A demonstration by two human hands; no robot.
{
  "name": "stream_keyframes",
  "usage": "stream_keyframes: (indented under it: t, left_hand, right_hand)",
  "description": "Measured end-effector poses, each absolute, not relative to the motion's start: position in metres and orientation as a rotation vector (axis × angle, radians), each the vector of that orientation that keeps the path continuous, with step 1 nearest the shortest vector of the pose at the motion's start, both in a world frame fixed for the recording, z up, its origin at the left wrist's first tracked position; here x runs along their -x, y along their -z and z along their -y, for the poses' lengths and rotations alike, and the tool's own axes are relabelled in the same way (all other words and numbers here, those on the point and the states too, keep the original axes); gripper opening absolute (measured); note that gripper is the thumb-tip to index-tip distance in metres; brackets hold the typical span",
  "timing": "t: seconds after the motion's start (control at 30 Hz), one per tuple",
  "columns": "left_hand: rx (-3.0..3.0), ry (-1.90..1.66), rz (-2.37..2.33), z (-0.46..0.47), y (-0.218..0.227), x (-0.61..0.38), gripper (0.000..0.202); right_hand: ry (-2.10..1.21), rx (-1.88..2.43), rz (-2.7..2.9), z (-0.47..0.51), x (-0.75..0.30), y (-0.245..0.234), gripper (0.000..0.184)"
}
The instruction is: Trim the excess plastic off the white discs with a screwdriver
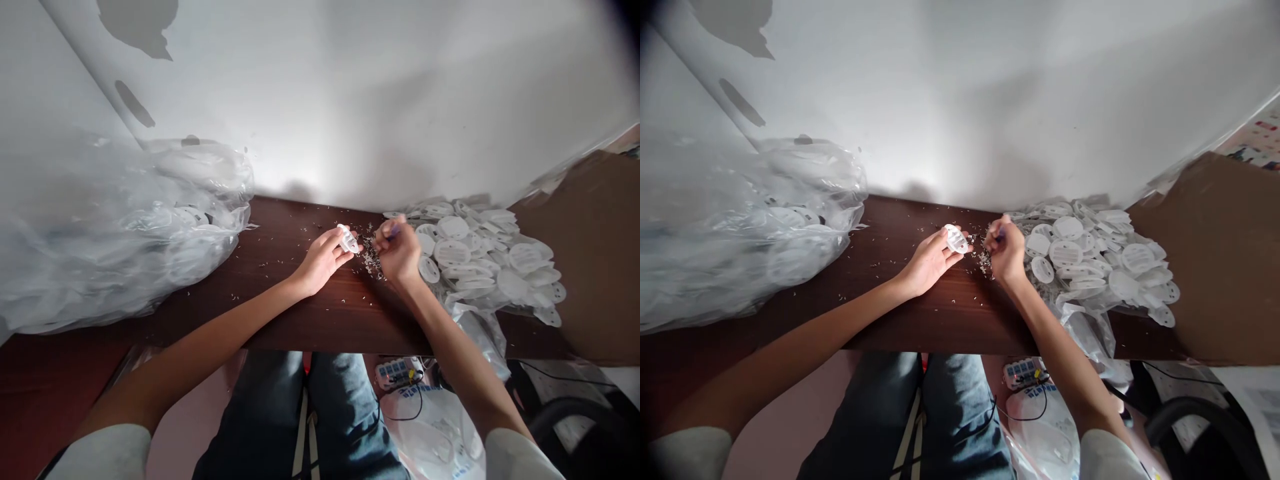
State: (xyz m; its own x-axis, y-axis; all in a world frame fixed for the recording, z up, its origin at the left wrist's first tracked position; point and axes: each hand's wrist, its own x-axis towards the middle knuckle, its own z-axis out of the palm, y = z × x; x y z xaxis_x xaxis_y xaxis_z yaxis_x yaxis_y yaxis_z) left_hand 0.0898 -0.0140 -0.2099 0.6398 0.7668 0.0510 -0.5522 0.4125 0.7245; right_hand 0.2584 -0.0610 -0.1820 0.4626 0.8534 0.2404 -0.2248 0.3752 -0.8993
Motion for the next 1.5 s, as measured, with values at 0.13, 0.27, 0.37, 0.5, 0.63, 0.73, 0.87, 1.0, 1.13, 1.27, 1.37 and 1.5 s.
stream_keyframes:
  t: [0.13,0.27,0.37,0.5,0.63,0.73,0.87,1.0,1.13,1.27,1.37,1.5]
  left_hand:
    - [-0.754,-0.693,-0.301,0.020,0.214,-0.092,0.046]
    - [-0.773,-0.616,-0.289,0.026,0.218,-0.095,0.045]
    - [-0.793,-0.605,-0.303,0.027,0.222,-0.097,0.044]
    - [-0.810,-0.596,-0.307,0.026,0.224,-0.098,0.044]
    - [-0.812,-0.597,-0.309,0.027,0.222,-0.098,0.043]
    - [-0.816,-0.590,-0.316,0.028,0.220,-0.097,0.043]
    - [-0.817,-0.587,-0.322,0.028,0.220,-0.098,0.044]
    - [-0.805,-0.594,-0.312,0.028,0.221,-0.098,0.042]
    - [-0.798,-0.576,-0.273,0.027,0.223,-0.095,0.040]
    - [-0.806,-0.546,-0.232,0.026,0.224,-0.092,0.039]
    - [-0.801,-0.521,-0.225,0.026,0.223,-0.092,0.039]
    - [-0.785,-0.474,-0.229,0.028,0.223,-0.093,0.043]
  right_hand:
    - [-0.708,0.851,0.917,0.077,-0.271,0.160,0.066]
    - [-0.661,0.967,1.038,0.081,-0.273,0.159,0.071]
    - [-0.702,0.971,1.054,0.079,-0.269,0.164,0.072]
    - [-0.792,0.905,1.018,0.077,-0.264,0.165,0.071]
    - [-0.843,0.802,1.026,0.078,-0.262,0.163,0.068]
    - [-0.822,0.831,1.034,0.077,-0.263,0.164,0.067]
    - [-0.760,0.983,1.039,0.076,-0.266,0.168,0.069]
    - [-0.783,0.932,1.068,0.076,-0.267,0.172,0.066]
    - [-0.773,0.868,0.985,0.074,-0.261,0.175,0.064]
    - [-0.785,0.865,0.967,0.073,-0.256,0.175,0.069]
    - [-0.807,0.836,1.005,0.076,-0.259,0.169,0.070]
    - [-0.782,0.790,0.941,0.079,-0.268,0.162,0.069]
